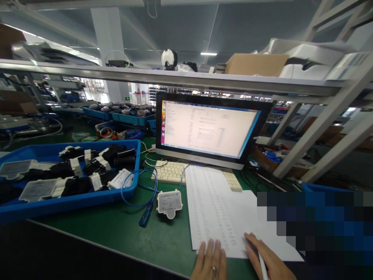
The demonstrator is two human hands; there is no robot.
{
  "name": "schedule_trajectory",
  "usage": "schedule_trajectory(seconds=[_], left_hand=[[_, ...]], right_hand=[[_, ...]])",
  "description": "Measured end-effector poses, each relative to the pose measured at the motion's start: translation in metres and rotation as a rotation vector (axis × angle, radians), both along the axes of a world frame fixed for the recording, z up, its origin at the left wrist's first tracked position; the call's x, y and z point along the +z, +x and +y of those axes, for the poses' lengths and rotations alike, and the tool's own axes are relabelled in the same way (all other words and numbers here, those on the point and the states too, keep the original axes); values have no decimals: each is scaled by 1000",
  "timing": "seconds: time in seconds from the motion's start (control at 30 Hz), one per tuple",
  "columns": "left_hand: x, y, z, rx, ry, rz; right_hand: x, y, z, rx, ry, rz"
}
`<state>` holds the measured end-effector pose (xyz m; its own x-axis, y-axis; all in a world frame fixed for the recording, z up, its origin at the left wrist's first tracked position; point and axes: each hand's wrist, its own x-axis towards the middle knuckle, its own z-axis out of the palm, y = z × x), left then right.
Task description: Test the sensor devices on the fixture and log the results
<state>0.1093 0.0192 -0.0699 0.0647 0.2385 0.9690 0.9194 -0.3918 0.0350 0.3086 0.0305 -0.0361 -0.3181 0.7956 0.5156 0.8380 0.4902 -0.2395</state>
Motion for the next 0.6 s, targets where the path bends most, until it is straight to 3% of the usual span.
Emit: schedule_trajectory(seconds=[0.1, 0.2, 0.27, 0.43, 0.6], left_hand=[[7, -12, -12, -42, -138, 161], [18, -23, -27, -58, -415, 314], [25, -26, -33, -76, -518, 359], [34, -27, -36, -119, -545, 357], [33, -26, -36, -118, -555, 367]], right_hand=[[8, -8, 0, -74, -14, 150], [29, -19, -3, -153, -71, 383], [43, -27, -3, -151, -170, 534], [49, -48, 4, -184, -408, 725], [41, -59, 6, -216, -382, 731]])
